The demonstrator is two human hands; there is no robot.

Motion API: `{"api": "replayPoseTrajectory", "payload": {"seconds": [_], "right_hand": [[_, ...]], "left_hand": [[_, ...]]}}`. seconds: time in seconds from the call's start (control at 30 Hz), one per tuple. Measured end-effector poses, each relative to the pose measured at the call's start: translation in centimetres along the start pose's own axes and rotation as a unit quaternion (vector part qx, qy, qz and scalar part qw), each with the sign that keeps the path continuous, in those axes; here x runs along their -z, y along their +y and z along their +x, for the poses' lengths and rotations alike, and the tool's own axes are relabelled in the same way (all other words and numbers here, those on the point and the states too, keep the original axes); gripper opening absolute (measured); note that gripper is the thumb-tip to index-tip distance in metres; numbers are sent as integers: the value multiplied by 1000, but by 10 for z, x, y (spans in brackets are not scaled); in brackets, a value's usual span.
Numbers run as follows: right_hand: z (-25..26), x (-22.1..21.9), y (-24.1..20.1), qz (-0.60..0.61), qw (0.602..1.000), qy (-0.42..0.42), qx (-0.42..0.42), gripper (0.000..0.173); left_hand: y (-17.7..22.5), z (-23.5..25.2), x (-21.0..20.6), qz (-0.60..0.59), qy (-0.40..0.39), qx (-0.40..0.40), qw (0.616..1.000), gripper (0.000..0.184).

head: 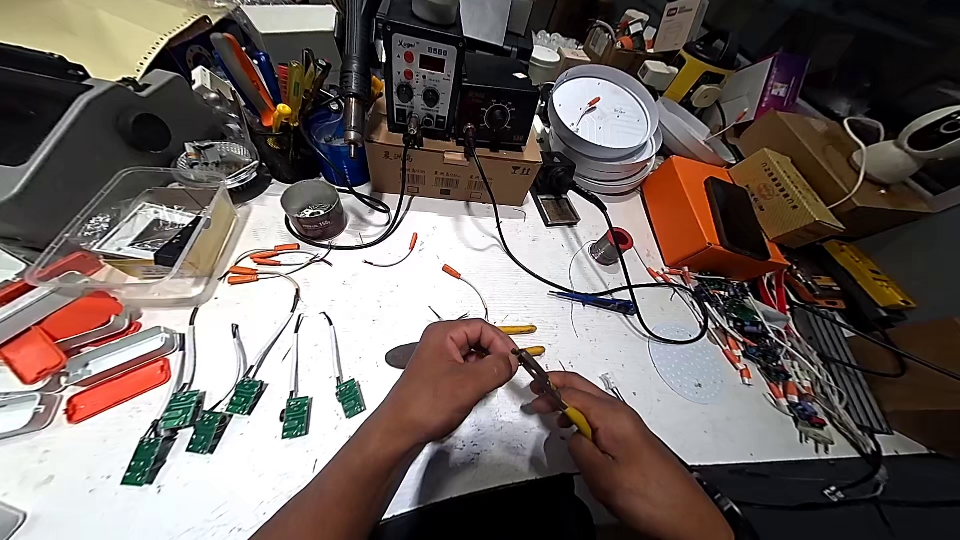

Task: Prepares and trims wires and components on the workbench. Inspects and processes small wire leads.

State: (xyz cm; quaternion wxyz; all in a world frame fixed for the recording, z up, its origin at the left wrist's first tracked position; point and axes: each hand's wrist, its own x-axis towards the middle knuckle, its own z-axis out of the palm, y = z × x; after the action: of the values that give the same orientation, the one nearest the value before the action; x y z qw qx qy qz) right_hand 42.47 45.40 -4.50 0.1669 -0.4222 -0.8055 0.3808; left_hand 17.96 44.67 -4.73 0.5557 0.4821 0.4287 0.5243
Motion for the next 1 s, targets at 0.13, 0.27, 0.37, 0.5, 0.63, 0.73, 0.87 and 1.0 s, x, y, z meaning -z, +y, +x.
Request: {"api": "replayPoseTrajectory", "payload": {"seconds": [0.13,0.27,0.37,0.5,0.63,0.73,0.87,1.0], "right_hand": [[1,-2,0,-36,999,21,3,35],[1,-3,0,-60,998,33,11,31],[1,-4,2,-76,996,44,25,29],[0,-8,3,-55,995,73,37,22],[-5,10,10,-113,987,113,21,28],[-9,37,36,-291,944,153,-35,21],[-11,61,70,-371,909,123,-147,16],[-12,66,67,-260,945,189,-66,37]], "left_hand": [[0,0,0,-2,10,3,1000,9],[1,0,-1,-3,12,5,1000,9],[0,0,-1,-3,15,7,1000,9],[1,0,0,-3,17,8,1000,8],[0,1,0,-7,17,3,1000,9],[0,0,0,-14,24,7,1000,8],[1,0,-2,-18,28,15,999,7],[-1,1,-2,-35,37,9,999,6]]}}
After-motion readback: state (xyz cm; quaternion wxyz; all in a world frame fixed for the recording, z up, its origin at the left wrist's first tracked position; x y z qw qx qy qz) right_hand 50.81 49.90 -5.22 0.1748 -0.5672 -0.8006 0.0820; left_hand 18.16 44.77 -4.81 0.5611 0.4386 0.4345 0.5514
